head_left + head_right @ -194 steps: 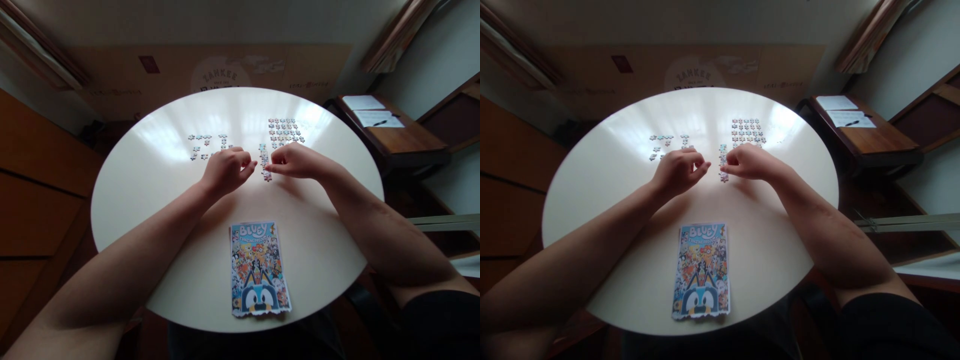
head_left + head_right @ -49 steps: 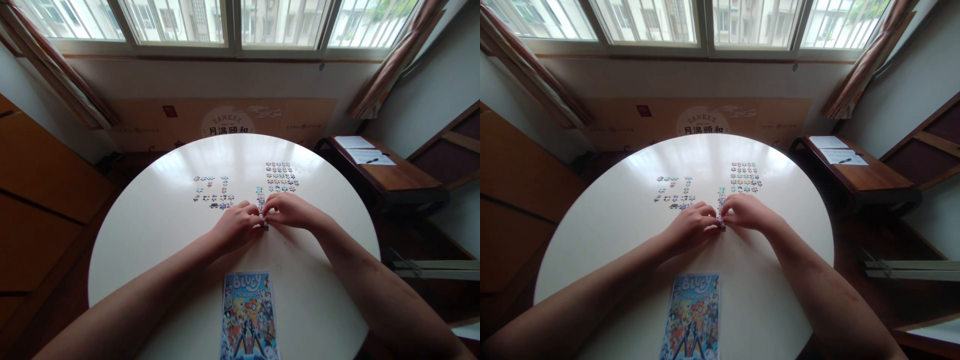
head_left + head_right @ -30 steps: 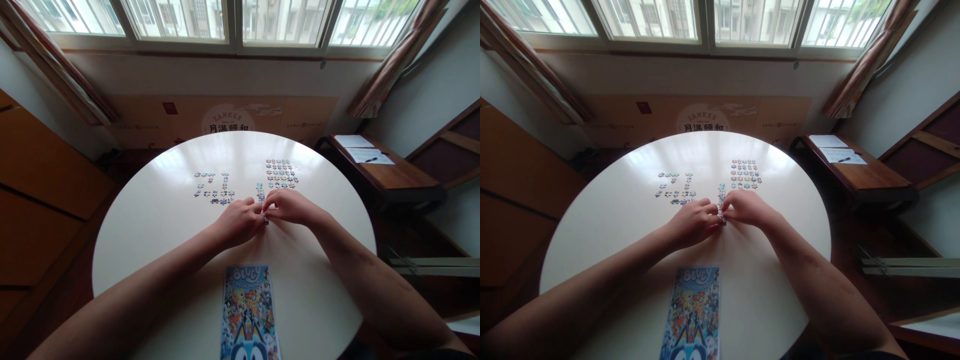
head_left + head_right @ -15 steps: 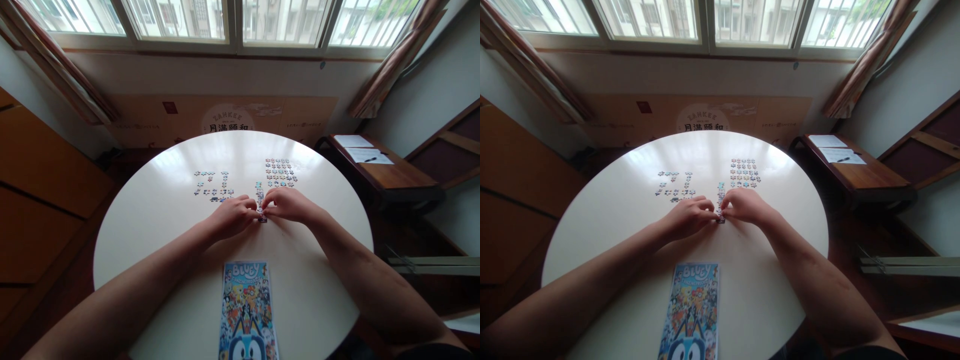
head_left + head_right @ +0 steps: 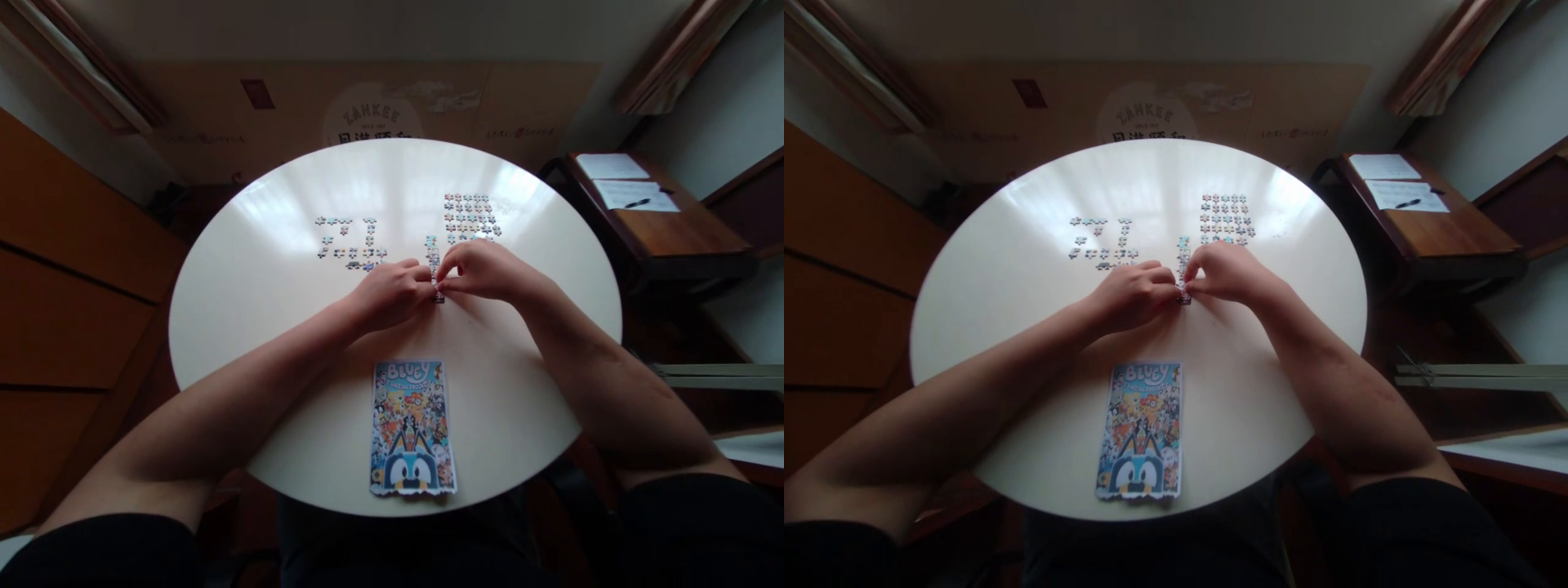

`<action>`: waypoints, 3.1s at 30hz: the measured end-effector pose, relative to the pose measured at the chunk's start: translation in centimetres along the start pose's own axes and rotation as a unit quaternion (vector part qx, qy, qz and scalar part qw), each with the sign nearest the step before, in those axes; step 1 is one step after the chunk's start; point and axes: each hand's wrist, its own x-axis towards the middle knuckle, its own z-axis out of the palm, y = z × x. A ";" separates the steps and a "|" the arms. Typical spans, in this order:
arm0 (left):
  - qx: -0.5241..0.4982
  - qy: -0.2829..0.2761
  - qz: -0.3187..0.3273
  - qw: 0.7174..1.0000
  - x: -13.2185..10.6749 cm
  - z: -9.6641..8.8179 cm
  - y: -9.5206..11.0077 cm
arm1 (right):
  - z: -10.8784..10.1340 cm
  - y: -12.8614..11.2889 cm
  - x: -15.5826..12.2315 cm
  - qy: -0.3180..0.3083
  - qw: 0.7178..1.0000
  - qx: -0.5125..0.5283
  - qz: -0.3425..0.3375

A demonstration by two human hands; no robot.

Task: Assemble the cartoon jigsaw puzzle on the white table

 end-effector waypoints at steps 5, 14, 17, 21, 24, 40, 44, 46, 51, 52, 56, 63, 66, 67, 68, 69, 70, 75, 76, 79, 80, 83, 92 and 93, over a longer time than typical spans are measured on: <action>-0.020 0.045 -0.019 0.999 0.0 -0.4 -0.5 | 0.0 0.1 -0.1 0.003 1.000 0.010 -0.008; -0.011 0.196 -0.082 0.977 -1.3 -2.0 -3.4 | -1.8 1.0 -0.3 0.123 0.991 0.044 -0.010; -0.004 0.247 -0.102 0.964 -2.0 -2.2 -4.8 | -1.7 1.1 -0.1 0.153 0.987 0.045 -0.016; 0.017 0.272 -0.133 0.953 -2.2 -1.9 -5.9 | -1.5 1.3 0.0 0.147 0.987 0.055 -0.032; 0.025 0.274 -0.146 0.950 -2.2 -1.7 -6.2 | -1.4 1.3 0.1 0.065 0.992 0.084 -0.061; 0.023 0.252 -0.152 0.956 -1.9 -0.2 -6.8 | -0.1 -0.3 0.4 -0.095 0.987 0.106 -0.068; 0.019 0.221 -0.161 0.962 -1.8 0.1 -6.7 | 0.0 -0.2 0.3 -0.092 0.986 0.119 -0.069; 0.020 0.219 -0.165 0.961 -2.0 0.0 -6.8 | 0.0 0.0 0.3 -0.102 0.984 0.132 -0.065; 0.018 0.248 -0.198 0.948 -3.3 -0.7 -7.4 | -0.4 0.9 0.6 -0.040 0.989 0.133 -0.052; 0.015 0.255 -0.211 0.944 -3.6 -0.8 -7.6 | -0.4 1.0 0.6 -0.005 0.990 0.131 -0.056; -0.001 0.279 -0.255 0.926 -4.5 -1.1 -8.1 | -0.1 1.3 0.9 0.111 0.980 0.146 -0.071; -0.063 0.329 -0.316 0.888 -4.8 -0.9 -8.4 | 0.7 0.5 1.0 0.192 0.970 0.129 -0.078; -0.077 0.348 -0.327 0.875 -4.9 -0.8 -8.9 | 0.4 0.3 0.9 0.193 0.972 0.112 -0.076; -0.083 0.355 -0.329 0.871 -4.9 -0.8 -9.0 | 0.4 0.3 0.9 0.194 0.972 0.109 -0.073; -0.089 0.362 -0.331 0.867 -4.9 -0.8 -9.2 | 0.3 0.3 0.9 0.196 0.972 0.106 -0.069; -0.096 0.367 -0.332 0.864 -4.9 -0.7 -9.3 | 0.2 0.3 0.9 0.199 0.972 0.104 -0.064; -0.102 0.371 -0.333 0.861 -4.9 -0.7 -9.4 | 0.2 0.4 0.8 0.202 0.972 0.102 -0.059; -0.112 0.374 -0.331 0.859 -4.8 -0.6 -9.4 | 0.1 0.5 0.9 0.207 0.973 0.088 -0.050; -0.111 0.375 -0.330 0.859 -4.8 -0.5 -9.5 | 0.1 0.6 0.9 0.208 0.973 0.083 -0.050; -0.113 0.379 -0.329 0.858 -4.9 -0.4 -9.5 | 0.1 0.8 1.1 0.203 0.976 0.067 -0.049; -0.116 0.378 -0.329 0.858 -4.8 -0.4 -9.5 | 0.1 0.9 1.1 0.199 0.977 0.061 -0.050; -0.126 0.371 -0.326 0.861 -4.6 -0.2 -9.3 | -0.2 0.9 0.9 0.186 0.980 0.045 -0.054; -0.147 0.385 -0.334 0.848 -3.2 1.7 -9.6 | -1.1 0.6 0.7 0.158 0.986 0.025 -0.050; -0.150 0.386 -0.335 0.846 -3.1 1.8 -9.6 | -1.1 0.5 0.6 0.151 0.987 0.027 -0.051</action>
